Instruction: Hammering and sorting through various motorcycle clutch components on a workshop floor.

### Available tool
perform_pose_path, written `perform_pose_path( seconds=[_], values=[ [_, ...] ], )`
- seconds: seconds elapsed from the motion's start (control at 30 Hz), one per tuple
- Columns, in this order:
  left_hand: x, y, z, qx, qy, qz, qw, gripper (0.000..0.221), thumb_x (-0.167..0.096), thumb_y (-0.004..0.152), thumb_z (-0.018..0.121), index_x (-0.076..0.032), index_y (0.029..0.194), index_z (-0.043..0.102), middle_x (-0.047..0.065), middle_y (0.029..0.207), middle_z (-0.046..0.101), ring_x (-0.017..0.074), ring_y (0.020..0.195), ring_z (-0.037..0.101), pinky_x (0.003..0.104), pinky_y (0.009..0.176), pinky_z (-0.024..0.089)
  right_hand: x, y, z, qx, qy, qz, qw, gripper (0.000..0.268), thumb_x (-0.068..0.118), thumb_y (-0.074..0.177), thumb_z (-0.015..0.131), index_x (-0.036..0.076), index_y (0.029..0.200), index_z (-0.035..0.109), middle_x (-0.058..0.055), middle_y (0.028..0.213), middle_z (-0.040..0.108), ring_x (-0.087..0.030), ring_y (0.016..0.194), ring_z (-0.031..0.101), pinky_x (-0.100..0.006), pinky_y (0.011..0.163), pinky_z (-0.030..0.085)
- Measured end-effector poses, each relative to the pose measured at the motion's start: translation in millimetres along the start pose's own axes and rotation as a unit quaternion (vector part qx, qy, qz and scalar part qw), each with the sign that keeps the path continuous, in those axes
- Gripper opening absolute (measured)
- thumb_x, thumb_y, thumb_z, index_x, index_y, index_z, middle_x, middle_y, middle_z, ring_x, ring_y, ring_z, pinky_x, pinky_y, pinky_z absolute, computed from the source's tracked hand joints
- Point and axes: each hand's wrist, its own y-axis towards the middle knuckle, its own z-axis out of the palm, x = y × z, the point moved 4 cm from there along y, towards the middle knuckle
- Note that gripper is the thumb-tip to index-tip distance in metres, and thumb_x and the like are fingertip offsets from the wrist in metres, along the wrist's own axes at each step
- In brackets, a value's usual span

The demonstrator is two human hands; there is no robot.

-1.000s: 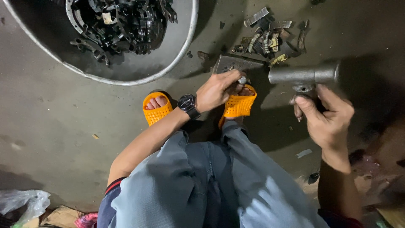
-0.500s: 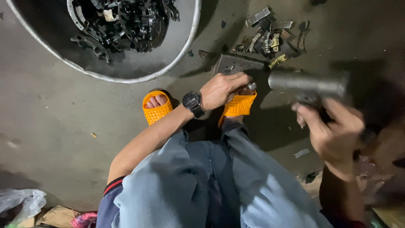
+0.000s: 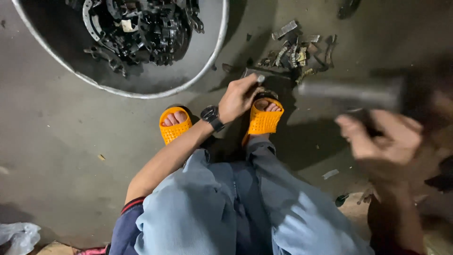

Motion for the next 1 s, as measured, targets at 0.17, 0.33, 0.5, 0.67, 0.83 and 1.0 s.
perform_pose_path(
  seconds=[0.17, 0.33, 0.5, 0.67, 0.83, 1.0],
  values=[
    [-2, -4, -3, -0.025, -0.013, -0.028, 0.999, 0.023, -0.007, 0.094, 0.048, -0.003, 0.116, 0.044, 0.014, 0.095, 0.059, 0.0283, 0.075, 0.057, 0.036, 0.068, 0.046, -15, 8, 4, -0.022, 0.072, -0.015, 0.997, 0.026, 0.006, 0.099, 0.057, -0.005, 0.075, 0.054, -0.013, 0.067, 0.058, -0.017, 0.051, 0.055, -0.024, 0.048, 0.044],
    [-3, -1, 3, 0.011, -0.027, -0.01, 1.0, 0.005, -0.005, 0.094, 0.045, -0.003, 0.099, 0.044, 0.01, 0.081, 0.047, 0.0227, 0.066, 0.046, 0.034, 0.061, 0.039, -10, 10, 23, 0.024, 0.046, -0.025, 0.998, 0.019, -0.003, 0.083, 0.068, -0.012, 0.099, 0.063, -0.02, 0.094, 0.065, -0.026, 0.074, 0.063, -0.031, 0.069, 0.051],
    [2, 2, 7, 0.049, -0.033, -0.011, 0.998, 0.028, 0.009, 0.081, 0.046, -0.005, 0.105, 0.043, 0.013, 0.092, 0.055, 0.026, 0.072, 0.056, 0.036, 0.063, 0.047, 1, 15, 23, 0.029, 0.033, -0.051, 0.998, 0.023, -0.004, 0.082, 0.069, -0.015, 0.101, 0.062, -0.021, 0.094, 0.065, -0.024, 0.074, 0.061, -0.031, 0.069, 0.049],
    [3, 5, 8, 0.082, -0.034, -0.018, 0.996, 0.041, 0.018, 0.063, 0.043, -0.001, 0.099, 0.044, 0.016, 0.09, 0.058, 0.0291, 0.075, 0.057, 0.036, 0.063, 0.042, 4, 10, 1, 0.002, -0.012, 0.024, 1.0, 0.011, 0.001, 0.082, 0.076, -0.007, 0.086, 0.069, -0.013, 0.073, 0.063, -0.017, 0.057, 0.053, -0.029, 0.056, 0.038],
    [8, 6, 9, 0.074, -0.027, -0.011, 0.997, 0.038, 0.017, 0.066, 0.047, -0.003, 0.099, 0.043, 0.014, 0.084, 0.056, 0.027, 0.067, 0.052, 0.033, 0.059, 0.039, 9, 14, 3, -0.034, -0.14, -0.074, 0.987, 0.036, 0.004, 0.084, 0.082, -0.015, 0.112, 0.071, -0.023, 0.113, 0.068, -0.03, 0.098, 0.064, -0.037, 0.093, 0.048],
    [12, 4, 11, 0.067, -0.046, 0.0, 0.997, 0.052, 0.017, 0.066, 0.045, -0.003, 0.114, 0.043, 0.018, 0.105, 0.058, 0.0315, 0.087, 0.06, 0.036, 0.075, 0.047, 28, 74, 30, 0.148, -0.091, -0.226, 0.959, 0.023, 0.01, 0.086, 0.063, -0.007, 0.102, 0.064, -0.025, 0.094, 0.065, -0.028, 0.069, 0.062, -0.033, 0.056, 0.052]
  ],
)
